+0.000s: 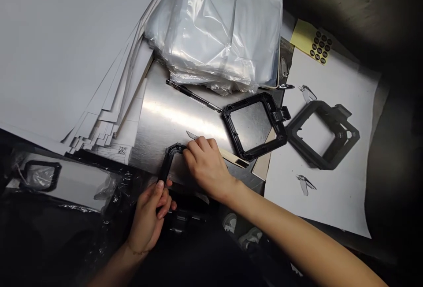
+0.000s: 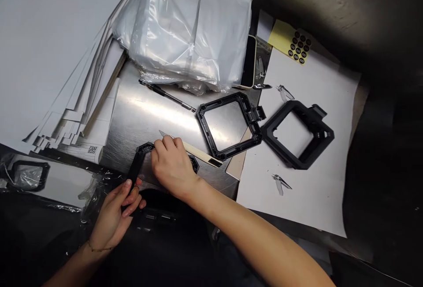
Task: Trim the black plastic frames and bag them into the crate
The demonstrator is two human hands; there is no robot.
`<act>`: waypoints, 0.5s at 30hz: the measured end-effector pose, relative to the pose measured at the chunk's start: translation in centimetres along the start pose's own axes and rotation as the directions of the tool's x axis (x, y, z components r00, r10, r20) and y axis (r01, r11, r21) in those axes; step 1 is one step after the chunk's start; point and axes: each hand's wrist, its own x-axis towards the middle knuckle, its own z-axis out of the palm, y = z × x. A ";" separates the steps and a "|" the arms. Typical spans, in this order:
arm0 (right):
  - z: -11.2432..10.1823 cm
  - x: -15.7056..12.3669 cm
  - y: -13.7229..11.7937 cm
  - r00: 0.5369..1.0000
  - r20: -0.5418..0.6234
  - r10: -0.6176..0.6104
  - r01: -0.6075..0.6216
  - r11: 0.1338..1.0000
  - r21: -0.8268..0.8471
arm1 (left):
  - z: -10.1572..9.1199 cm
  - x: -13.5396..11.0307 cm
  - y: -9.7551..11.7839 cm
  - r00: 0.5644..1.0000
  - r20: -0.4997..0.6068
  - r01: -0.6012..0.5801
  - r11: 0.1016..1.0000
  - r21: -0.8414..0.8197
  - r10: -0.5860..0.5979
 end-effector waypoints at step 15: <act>-5.8 -2.4 0.8 0.967 0.061 0.248 -0.166 0.431 0.887 | -0.1 -0.2 -0.1 1.000 0.000 0.003 1.000 -0.010 -0.003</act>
